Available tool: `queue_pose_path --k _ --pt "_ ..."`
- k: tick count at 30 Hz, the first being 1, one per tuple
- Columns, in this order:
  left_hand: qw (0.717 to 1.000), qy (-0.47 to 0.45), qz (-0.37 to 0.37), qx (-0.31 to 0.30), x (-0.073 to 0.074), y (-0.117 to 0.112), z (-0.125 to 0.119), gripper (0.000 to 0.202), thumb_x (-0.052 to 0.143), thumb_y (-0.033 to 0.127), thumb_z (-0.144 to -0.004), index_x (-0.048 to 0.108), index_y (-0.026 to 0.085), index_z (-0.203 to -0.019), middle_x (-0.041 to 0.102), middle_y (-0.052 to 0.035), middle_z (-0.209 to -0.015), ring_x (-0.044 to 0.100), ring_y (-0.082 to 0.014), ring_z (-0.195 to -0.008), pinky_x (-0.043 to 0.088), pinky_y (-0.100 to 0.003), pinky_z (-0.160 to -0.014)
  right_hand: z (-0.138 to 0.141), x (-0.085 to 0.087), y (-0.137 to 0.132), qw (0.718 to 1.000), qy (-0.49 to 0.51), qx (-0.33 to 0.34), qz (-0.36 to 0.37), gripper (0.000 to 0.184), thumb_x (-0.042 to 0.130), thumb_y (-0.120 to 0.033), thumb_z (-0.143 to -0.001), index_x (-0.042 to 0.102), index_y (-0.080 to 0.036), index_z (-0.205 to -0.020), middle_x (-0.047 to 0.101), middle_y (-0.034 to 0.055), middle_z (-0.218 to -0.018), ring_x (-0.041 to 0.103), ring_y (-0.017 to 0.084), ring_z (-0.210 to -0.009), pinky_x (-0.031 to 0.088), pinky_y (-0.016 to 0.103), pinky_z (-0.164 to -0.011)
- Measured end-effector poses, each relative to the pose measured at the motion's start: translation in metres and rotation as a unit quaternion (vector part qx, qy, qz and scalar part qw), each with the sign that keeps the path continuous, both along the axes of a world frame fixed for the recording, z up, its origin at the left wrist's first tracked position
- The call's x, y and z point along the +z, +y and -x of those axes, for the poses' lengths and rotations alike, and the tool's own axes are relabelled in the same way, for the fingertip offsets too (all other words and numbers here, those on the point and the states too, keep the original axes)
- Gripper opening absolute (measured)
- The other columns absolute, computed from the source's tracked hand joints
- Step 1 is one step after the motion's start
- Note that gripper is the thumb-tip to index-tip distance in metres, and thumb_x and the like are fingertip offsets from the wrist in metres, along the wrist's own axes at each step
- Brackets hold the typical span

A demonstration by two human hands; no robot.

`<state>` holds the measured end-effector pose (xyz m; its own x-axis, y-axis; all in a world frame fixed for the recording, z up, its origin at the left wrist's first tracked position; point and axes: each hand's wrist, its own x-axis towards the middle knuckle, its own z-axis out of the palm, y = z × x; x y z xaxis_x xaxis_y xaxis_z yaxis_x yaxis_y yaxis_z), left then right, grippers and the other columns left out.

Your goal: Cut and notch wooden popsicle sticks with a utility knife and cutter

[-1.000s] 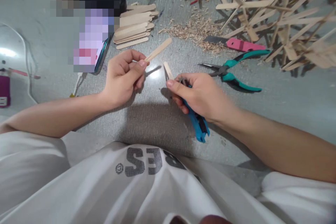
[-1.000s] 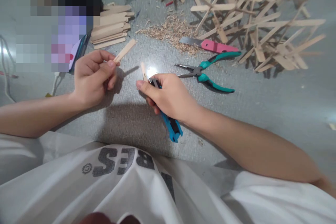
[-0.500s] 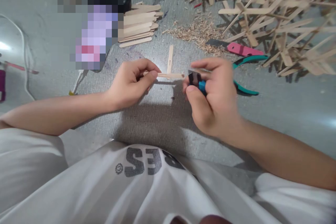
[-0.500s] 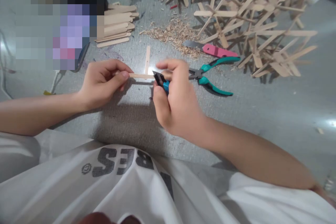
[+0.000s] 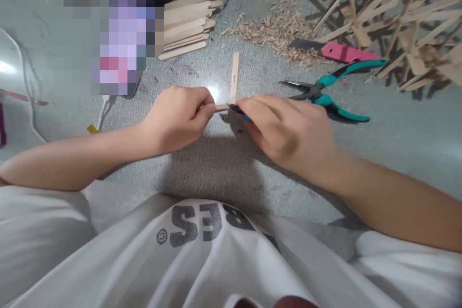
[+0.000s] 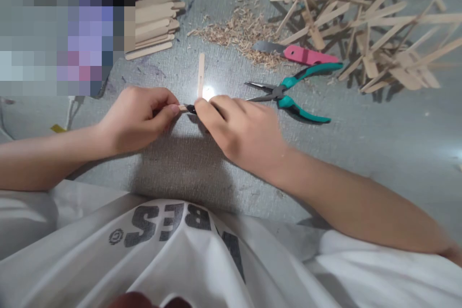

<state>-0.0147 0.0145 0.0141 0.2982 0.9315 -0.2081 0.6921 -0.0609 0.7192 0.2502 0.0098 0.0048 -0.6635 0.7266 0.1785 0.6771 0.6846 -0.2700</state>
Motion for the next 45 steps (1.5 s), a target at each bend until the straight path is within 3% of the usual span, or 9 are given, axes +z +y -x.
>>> queue_pose_path --k 2,5,9,15,25,32,40,45 --pt "0.999 0.03 -0.011 -0.015 -0.002 -0.001 0.001 0.024 0.07 0.029 -0.102 0.077 0.026 -0.08 0.064 -0.0018 -0.063 0.05 -0.0219 -0.062 0.036 -0.037 -0.069 0.001 -0.001 -0.003 0.999 -0.038 0.004 -0.008 0.029 0.054 -0.034 -0.121 0.077 -0.022 -0.134 0.085 0.0134 -0.106 0.072 0.025 -0.08 0.042 0.038 -0.065" --pt "0.996 0.078 -0.034 -0.039 -0.003 -0.005 0.001 0.024 0.065 0.034 -0.104 0.076 0.026 -0.084 0.066 -0.0034 -0.067 0.049 -0.0218 -0.061 0.029 -0.037 -0.066 0.004 -0.002 -0.006 0.998 -0.065 0.016 -0.001 0.036 0.052 -0.043 -0.122 0.076 -0.016 -0.118 0.08 0.0159 -0.097 0.069 0.028 -0.08 0.037 0.04 -0.062" --pt "0.992 0.096 -0.064 -0.061 -0.004 -0.012 0.002 0.03 0.059 0.038 -0.107 0.07 0.025 -0.082 0.064 -0.0046 -0.067 0.045 -0.0205 -0.058 0.022 -0.038 -0.063 0.007 -0.005 -0.008 0.998 -0.064 0.025 -0.005 0.031 0.045 -0.032 -0.119 0.072 -0.017 -0.12 0.078 0.0145 -0.097 0.067 0.029 -0.082 0.036 0.041 -0.063" --pt "0.985 0.109 -0.108 -0.075 -0.009 -0.017 0.003 0.035 0.055 0.04 -0.111 0.07 0.026 -0.083 0.062 -0.0044 -0.062 0.045 -0.0192 -0.054 0.019 -0.037 -0.06 0.011 -0.011 -0.006 0.998 -0.022 0.054 -0.027 0.028 0.045 -0.027 -0.118 0.068 -0.022 -0.104 0.074 0.0094 -0.094 0.055 0.024 -0.073 0.028 0.04 -0.065" --pt "0.985 0.115 -0.098 -0.08 -0.008 -0.016 0.004 0.032 0.055 0.038 -0.11 0.069 0.024 -0.084 0.061 -0.0047 -0.063 0.045 -0.0185 -0.055 0.02 -0.036 -0.06 0.014 -0.005 -0.003 0.999 -0.029 0.043 0.018 0.024 0.05 -0.016 -0.11 0.072 -0.025 -0.105 0.08 0.0102 -0.106 0.058 0.023 -0.079 0.028 0.041 -0.068" --pt "0.986 0.106 -0.097 -0.083 -0.011 -0.016 0.006 0.03 0.058 0.039 -0.109 0.071 0.025 -0.086 0.063 -0.0049 -0.065 0.047 -0.0194 -0.056 0.024 -0.036 -0.061 0.012 -0.003 0.002 0.995 -0.006 0.049 0.084 0.023 0.055 -0.027 -0.111 0.076 -0.024 -0.101 0.078 0.0112 -0.099 0.054 0.023 -0.074 0.029 0.041 -0.067" --pt "0.968 0.126 -0.177 -0.125 -0.015 -0.018 0.006 0.034 0.051 0.035 -0.112 0.071 0.021 -0.088 0.063 -0.0038 -0.062 0.048 -0.0178 -0.054 0.023 -0.033 -0.057 0.005 -0.001 0.0 0.995 -0.016 0.053 0.079 0.041 0.046 -0.037 -0.121 0.081 -0.02 -0.11 0.08 0.0113 -0.112 0.061 0.02 -0.079 0.03 0.037 -0.067" --pt "0.951 0.126 -0.244 -0.145 -0.015 -0.019 0.007 0.03 0.053 0.026 -0.11 0.071 0.019 -0.086 0.063 -0.0021 -0.059 0.05 -0.0161 -0.051 0.026 -0.032 -0.055 0.005 0.0 -0.003 0.997 -0.014 0.051 0.053 0.036 0.05 -0.029 -0.118 0.081 -0.017 -0.107 0.08 0.012 -0.111 0.06 0.019 -0.078 0.028 0.036 -0.065"
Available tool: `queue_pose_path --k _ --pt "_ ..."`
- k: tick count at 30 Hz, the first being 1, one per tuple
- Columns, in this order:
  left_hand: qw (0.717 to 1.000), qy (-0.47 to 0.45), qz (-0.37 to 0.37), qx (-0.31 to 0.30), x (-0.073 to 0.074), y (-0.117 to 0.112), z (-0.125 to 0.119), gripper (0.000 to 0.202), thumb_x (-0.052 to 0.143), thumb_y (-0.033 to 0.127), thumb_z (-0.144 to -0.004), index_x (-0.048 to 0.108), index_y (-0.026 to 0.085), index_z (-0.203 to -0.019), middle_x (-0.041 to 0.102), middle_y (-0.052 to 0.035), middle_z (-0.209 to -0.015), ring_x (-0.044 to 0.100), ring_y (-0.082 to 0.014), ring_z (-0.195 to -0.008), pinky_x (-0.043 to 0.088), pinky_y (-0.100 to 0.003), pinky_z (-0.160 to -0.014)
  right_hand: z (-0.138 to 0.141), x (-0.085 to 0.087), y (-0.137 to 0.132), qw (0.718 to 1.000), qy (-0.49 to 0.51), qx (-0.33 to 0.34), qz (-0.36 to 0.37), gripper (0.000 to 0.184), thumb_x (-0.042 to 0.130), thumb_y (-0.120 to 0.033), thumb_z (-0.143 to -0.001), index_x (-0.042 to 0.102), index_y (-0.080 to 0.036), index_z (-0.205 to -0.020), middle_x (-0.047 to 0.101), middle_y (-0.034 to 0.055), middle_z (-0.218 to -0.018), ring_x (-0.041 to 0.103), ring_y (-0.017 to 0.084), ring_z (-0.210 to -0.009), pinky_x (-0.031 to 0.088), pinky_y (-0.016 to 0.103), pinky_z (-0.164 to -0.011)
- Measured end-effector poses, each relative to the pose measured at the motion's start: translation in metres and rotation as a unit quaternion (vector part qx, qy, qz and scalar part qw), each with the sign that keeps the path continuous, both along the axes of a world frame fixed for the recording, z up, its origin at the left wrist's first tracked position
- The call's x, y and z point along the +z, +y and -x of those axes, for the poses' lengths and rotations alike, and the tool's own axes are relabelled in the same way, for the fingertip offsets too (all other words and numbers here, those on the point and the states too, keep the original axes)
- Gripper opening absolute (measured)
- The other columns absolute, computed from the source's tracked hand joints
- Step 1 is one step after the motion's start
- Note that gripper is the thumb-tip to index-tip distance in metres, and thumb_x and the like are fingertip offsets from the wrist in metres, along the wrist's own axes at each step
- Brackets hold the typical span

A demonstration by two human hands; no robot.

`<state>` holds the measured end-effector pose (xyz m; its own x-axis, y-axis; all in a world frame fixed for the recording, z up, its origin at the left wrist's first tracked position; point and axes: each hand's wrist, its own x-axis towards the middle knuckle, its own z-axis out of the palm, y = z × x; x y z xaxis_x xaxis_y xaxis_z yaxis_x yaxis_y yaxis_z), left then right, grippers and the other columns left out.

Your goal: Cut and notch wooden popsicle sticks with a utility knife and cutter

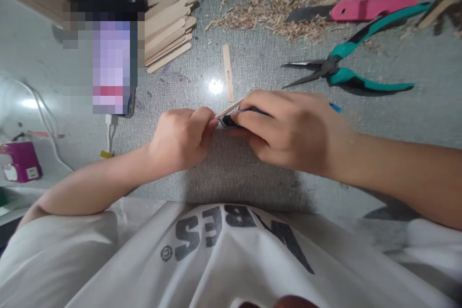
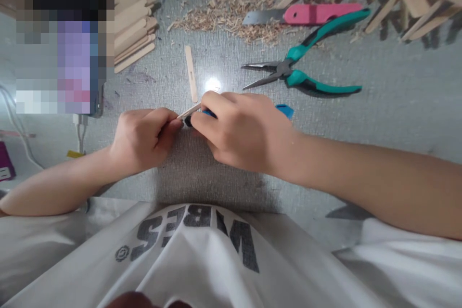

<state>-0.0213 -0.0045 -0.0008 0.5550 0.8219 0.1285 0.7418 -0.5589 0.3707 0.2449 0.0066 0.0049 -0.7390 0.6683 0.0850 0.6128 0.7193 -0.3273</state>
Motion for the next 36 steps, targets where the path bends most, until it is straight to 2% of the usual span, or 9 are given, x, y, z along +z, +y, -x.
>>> queue_pose_path --k 7,12,18,23,28,32,36 --pt "0.999 -0.018 -0.027 -0.017 0.001 -0.001 0.001 0.028 0.055 0.02 -0.107 0.066 0.019 -0.082 0.058 0.0007 -0.056 0.048 -0.0141 -0.049 0.028 -0.031 -0.053 0.005 0.001 -0.007 0.998 -0.029 -0.016 -0.052 0.024 0.057 -0.023 -0.109 0.08 -0.019 -0.107 0.078 0.0102 -0.106 0.056 0.019 -0.076 0.027 0.035 -0.065" --pt "0.999 -0.034 -0.034 -0.025 0.002 -0.004 0.0 0.026 0.057 0.018 -0.107 0.065 0.019 -0.082 0.058 0.0017 -0.055 0.048 -0.0125 -0.047 0.028 -0.029 -0.051 0.011 0.001 -0.014 0.993 -0.052 -0.038 -0.097 0.025 0.057 -0.02 -0.106 0.081 -0.021 -0.115 0.077 0.0096 -0.105 0.054 0.019 -0.074 0.024 0.035 -0.064" --pt "0.999 -0.038 -0.032 -0.018 0.005 -0.005 -0.003 0.025 0.058 0.017 -0.108 0.067 0.018 -0.085 0.06 0.0018 -0.056 0.049 -0.0123 -0.046 0.028 -0.029 -0.051 0.015 0.001 -0.016 0.994 -0.06 -0.059 -0.068 0.029 0.055 -0.02 -0.105 0.08 -0.022 -0.12 0.078 0.0107 -0.109 0.054 0.02 -0.074 0.02 0.035 -0.066" --pt "0.998 -0.036 -0.041 -0.017 0.005 -0.006 -0.003 0.026 0.057 0.018 -0.109 0.067 0.017 -0.084 0.06 0.0012 -0.056 0.049 -0.0121 -0.045 0.028 -0.029 -0.05 0.012 0.003 -0.014 0.996 -0.058 -0.056 -0.046 0.028 0.058 -0.019 -0.103 0.08 -0.021 -0.12 0.078 0.0117 -0.112 0.055 0.02 -0.076 0.022 0.035 -0.066" --pt "0.999 -0.032 -0.044 -0.005 0.002 -0.006 -0.002 0.028 0.056 0.022 -0.111 0.065 0.019 -0.084 0.059 0.0021 -0.055 0.048 -0.0122 -0.045 0.029 -0.03 -0.05 0.013 0.002 -0.012 0.996 -0.049 -0.054 -0.046 0.024 0.061 -0.016 -0.099 0.079 -0.021 -0.114 0.078 0.0109 -0.11 0.053 0.019 -0.075 0.023 0.034 -0.065" --pt "0.998 -0.031 -0.048 -0.002 0.001 -0.004 -0.003 0.031 0.055 0.025 -0.113 0.065 0.02 -0.085 0.06 0.0016 -0.056 0.05 -0.0131 -0.046 0.029 -0.031 -0.051 0.016 0.0 -0.012 0.994 -0.028 -0.088 -0.054 0.017 0.063 -0.017 -0.099 0.078 -0.021 -0.105 0.076 0.0095 -0.104 0.048 0.018 -0.072 0.02 0.035 -0.065" --pt "0.998 -0.032 -0.045 0.002 0.002 -0.004 -0.003 0.03 0.055 0.025 -0.114 0.065 0.02 -0.085 0.059 0.002 -0.056 0.05 -0.0132 -0.046 0.029 -0.031 -0.052 0.015 0.0 -0.011 0.995 -0.023 -0.088 -0.038 0.015 0.063 -0.02 -0.102 0.077 -0.021 -0.104 0.075 0.0089 -0.103 0.046 0.017 -0.071 0.018 0.035 -0.064"
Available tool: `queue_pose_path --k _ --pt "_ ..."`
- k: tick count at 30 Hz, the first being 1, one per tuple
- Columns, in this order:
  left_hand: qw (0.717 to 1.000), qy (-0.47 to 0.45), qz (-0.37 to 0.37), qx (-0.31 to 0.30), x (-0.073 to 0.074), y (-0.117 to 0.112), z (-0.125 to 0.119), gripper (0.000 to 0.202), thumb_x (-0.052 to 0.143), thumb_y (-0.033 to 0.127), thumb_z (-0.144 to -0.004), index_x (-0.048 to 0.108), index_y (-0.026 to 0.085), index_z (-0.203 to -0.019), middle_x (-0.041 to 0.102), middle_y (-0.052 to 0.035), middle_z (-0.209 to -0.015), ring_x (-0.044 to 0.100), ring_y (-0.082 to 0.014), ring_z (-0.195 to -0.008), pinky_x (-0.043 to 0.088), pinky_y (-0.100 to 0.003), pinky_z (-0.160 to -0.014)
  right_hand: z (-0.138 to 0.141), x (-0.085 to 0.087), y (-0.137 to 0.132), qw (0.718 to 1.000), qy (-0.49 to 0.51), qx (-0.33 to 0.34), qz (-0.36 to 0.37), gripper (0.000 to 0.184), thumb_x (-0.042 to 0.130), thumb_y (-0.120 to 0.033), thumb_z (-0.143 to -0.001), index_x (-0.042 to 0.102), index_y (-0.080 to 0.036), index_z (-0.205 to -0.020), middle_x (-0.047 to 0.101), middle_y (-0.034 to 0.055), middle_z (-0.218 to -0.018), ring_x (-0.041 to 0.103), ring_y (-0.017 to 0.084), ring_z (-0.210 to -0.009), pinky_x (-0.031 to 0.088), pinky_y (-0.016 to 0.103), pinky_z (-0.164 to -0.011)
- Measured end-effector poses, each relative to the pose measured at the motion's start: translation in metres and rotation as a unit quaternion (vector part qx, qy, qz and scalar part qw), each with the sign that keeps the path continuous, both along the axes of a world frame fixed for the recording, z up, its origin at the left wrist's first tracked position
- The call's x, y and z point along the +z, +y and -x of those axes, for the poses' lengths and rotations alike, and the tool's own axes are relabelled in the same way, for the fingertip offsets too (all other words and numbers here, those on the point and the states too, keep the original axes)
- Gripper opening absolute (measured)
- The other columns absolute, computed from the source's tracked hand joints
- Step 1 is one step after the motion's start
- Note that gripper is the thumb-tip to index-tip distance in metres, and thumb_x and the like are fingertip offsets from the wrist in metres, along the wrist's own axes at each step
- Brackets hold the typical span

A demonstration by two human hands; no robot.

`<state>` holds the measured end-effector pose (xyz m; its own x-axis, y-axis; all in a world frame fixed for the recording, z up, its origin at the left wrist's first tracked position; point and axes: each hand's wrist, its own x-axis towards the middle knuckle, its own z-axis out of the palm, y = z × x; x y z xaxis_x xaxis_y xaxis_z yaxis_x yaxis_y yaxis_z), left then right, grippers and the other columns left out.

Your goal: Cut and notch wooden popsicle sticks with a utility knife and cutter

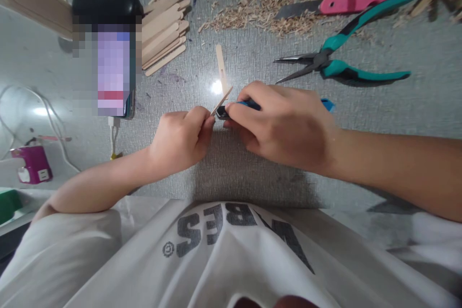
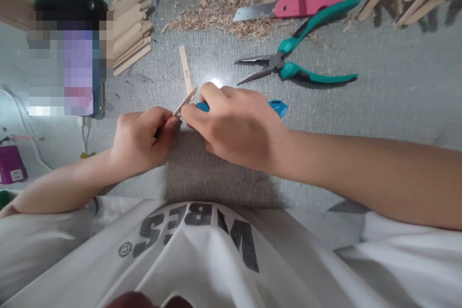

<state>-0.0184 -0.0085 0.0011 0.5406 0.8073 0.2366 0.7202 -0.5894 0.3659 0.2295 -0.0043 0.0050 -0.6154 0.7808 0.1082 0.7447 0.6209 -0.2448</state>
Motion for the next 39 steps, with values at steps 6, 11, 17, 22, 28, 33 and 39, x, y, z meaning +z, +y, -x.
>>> queue_pose_path --k 6,11,17,22,28,33,39 --pt "1.0 0.013 0.021 0.012 0.002 -0.001 0.001 0.03 0.054 0.027 -0.113 0.065 0.022 -0.086 0.06 0.0014 -0.056 0.052 -0.0152 -0.047 0.03 -0.033 -0.053 -0.001 0.002 0.003 1.0 -0.004 -0.004 0.018 0.02 0.06 -0.024 -0.104 0.08 -0.021 -0.107 0.076 0.0103 -0.106 0.049 0.019 -0.074 0.019 0.036 -0.065" --pt "0.998 0.036 0.035 0.026 0.002 0.0 0.001 0.033 0.052 0.033 -0.115 0.068 0.022 -0.087 0.062 -0.0006 -0.058 0.055 -0.0162 -0.049 0.032 -0.033 -0.054 0.002 0.007 0.005 0.999 -0.011 -0.008 0.052 0.025 0.057 -0.024 -0.107 0.081 -0.021 -0.113 0.077 0.011 -0.11 0.05 0.018 -0.074 0.019 0.037 -0.066" --pt "0.998 0.039 0.037 0.028 0.002 0.001 0.002 0.034 0.052 0.034 -0.115 0.069 0.022 -0.088 0.065 -0.0013 -0.059 0.057 -0.0163 -0.05 0.032 -0.032 -0.054 0.002 0.006 0.007 0.997 0.008 -0.023 0.067 0.029 0.056 -0.026 -0.108 0.083 -0.022 -0.117 0.079 0.0108 -0.112 0.051 0.018 -0.074 0.019 0.037 -0.066" --pt "0.999 0.044 0.018 0.027 0.001 0.002 0.0 0.032 0.052 0.03 -0.113 0.07 0.021 -0.087 0.063 -0.0007 -0.057 0.055 -0.0161 -0.048 0.031 -0.033 -0.055 0.002 0.005 0.01 0.996 0.023 -0.021 0.078 0.03 0.055 -0.03 -0.111 0.083 -0.021 -0.119 0.079 0.0106 -0.113 0.052 0.018 -0.076 0.02 0.037 -0.067" --pt "0.999 0.04 -0.013 0.019 0.0 0.001 0.0 0.031 0.053 0.025 -0.111 0.071 0.019 -0.087 0.064 -0.0011 -0.057 0.055 -0.0152 -0.048 0.029 -0.032 -0.055 0.003 0.004 0.011 0.998 0.016 -0.015 0.067 0.033 0.051 -0.033 -0.115 0.081 -0.021 -0.118 0.078 0.0109 -0.114 0.05 0.018 -0.076 0.018 0.037 -0.068" --pt "0.998 0.05 -0.004 0.029 -0.003 0.0 -0.001 0.032 0.052 0.027 -0.111 0.071 0.02 -0.087 0.064 -0.0016 -0.057 0.054 -0.0152 -0.048 0.029 -0.032 -0.055 0.006 0.006 0.011 0.998 0.006 -0.014 0.063 0.033 0.05 -0.031 -0.115 0.081 -0.02 -0.118 0.078 0.0117 -0.115 0.049 0.018 -0.075 0.017 0.037 -0.067" --pt "0.995 0.012 0.079 0.059 0.003 0.006 -0.001 0.032 0.055 0.033 -0.112 0.072 0.022 -0.087 0.068 -0.0022 -0.062 0.058 -0.0171 -0.052 0.033 -0.033 -0.057 0.004 0.005 0.014 0.998 -0.005 -0.002 0.061 0.036 0.047 -0.031 -0.115 0.081 -0.018 -0.121 0.078 0.0137 -0.116 0.05 0.019 -0.074 0.018 0.038 -0.067"
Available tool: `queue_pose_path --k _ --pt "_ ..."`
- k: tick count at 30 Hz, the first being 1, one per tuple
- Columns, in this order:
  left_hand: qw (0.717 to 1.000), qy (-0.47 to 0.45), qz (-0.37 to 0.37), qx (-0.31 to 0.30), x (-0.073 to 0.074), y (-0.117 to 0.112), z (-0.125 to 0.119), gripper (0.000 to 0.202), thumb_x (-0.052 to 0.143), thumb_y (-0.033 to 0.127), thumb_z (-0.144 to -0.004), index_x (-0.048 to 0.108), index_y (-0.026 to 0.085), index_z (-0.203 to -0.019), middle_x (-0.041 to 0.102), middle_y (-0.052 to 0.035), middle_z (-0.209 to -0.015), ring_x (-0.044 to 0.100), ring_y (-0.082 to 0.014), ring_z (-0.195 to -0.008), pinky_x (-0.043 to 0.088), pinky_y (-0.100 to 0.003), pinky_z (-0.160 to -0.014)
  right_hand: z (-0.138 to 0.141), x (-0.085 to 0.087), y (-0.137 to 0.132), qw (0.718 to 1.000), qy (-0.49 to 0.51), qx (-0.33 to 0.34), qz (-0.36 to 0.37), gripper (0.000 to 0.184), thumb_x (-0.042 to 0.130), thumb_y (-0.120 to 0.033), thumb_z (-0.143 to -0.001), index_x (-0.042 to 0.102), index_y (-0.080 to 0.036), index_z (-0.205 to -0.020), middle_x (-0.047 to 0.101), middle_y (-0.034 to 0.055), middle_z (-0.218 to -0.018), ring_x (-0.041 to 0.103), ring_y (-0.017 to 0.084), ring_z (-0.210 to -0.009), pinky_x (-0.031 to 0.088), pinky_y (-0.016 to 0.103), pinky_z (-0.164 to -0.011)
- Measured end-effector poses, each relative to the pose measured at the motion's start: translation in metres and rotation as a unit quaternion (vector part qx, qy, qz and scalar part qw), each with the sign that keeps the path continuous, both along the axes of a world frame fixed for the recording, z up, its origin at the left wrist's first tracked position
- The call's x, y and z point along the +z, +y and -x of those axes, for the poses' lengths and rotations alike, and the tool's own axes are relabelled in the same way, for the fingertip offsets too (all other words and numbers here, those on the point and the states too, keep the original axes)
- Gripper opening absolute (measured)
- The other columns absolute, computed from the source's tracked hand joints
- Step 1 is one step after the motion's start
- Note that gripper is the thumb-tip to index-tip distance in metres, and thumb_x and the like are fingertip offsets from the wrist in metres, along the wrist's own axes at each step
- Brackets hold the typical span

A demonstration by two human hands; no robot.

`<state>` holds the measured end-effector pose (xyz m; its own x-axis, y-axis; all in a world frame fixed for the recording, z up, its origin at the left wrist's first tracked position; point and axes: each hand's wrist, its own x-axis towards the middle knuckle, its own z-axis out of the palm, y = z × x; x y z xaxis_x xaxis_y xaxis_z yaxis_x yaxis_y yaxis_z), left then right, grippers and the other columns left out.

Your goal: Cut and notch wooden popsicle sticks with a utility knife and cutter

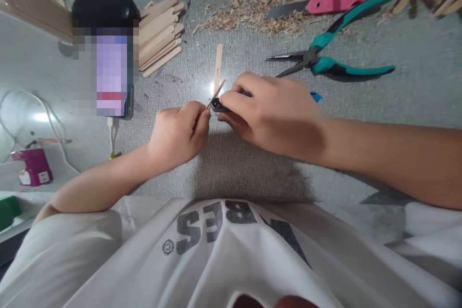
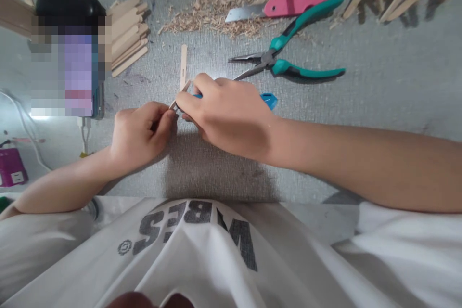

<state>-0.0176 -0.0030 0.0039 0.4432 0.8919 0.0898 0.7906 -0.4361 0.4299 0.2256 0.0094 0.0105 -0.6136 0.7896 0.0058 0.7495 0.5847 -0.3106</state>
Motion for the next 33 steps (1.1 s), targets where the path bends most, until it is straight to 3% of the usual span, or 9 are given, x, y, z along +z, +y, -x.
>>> queue_pose_path --k 4,8,17,27,33 --pt "0.995 -0.042 0.089 0.02 0.01 0.012 0.002 0.03 0.061 0.031 -0.108 0.072 0.022 -0.081 0.076 -0.0026 -0.068 0.066 -0.0178 -0.061 0.044 -0.033 -0.064 -0.009 -0.002 0.009 0.999 0.006 0.043 0.0 0.04 0.048 -0.037 -0.116 0.08 -0.017 -0.13 0.078 0.015 -0.116 0.055 0.021 -0.076 0.019 0.038 -0.068" --pt "0.989 -0.061 0.132 0.022 0.015 0.018 0.002 0.034 0.062 0.029 -0.106 0.068 0.022 -0.073 0.074 -0.001 -0.064 0.062 -0.0168 -0.059 0.044 -0.034 -0.064 -0.015 -0.002 0.019 0.997 0.012 0.071 0.021 0.04 0.049 -0.038 -0.115 0.081 -0.019 -0.131 0.079 0.0136 -0.117 0.06 0.022 -0.08 0.022 0.038 -0.071" --pt "0.986 -0.054 0.153 0.03 0.012 0.027 0.006 0.032 0.061 0.024 -0.103 0.065 0.024 -0.072 0.071 -0.0004 -0.062 0.064 -0.0186 -0.061 0.048 -0.036 -0.066 -0.019 -0.001 0.025 0.996 -0.009 0.091 0.016 0.037 0.051 -0.042 -0.115 0.081 -0.025 -0.127 0.08 0.0105 -0.115 0.063 0.024 -0.084 0.024 0.039 -0.072" --pt "0.987 -0.034 0.154 0.031 0.015 0.02 0.001 0.039 0.064 0.031 -0.105 0.064 0.023 -0.067 0.065 -0.0004 -0.058 0.053 -0.0167 -0.056 0.039 -0.035 -0.062 -0.011 -0.002 0.012 0.997 -0.039 0.067 -0.026 0.045 0.044 -0.041 -0.117 0.084 -0.024 -0.128 0.082 0.0123 -0.122 0.064 0.023 -0.082 0.018 0.038 -0.067" --pt "0.987 -0.028 0.154 0.029 0.014 0.02 0.002 0.04 0.064 0.031 -0.106 0.065 0.023 -0.067 0.065 -0.0015 -0.061 0.055 -0.0179 -0.06 0.039 -0.035 -0.063 -0.009 -0.001 0.012 0.996 -0.049 0.071 -0.029 0.047 0.043 -0.042 -0.118 0.085 -0.023 -0.128 0.081 0.0119 -0.12 0.064 0.022 -0.084 0.02 0.037 -0.067"
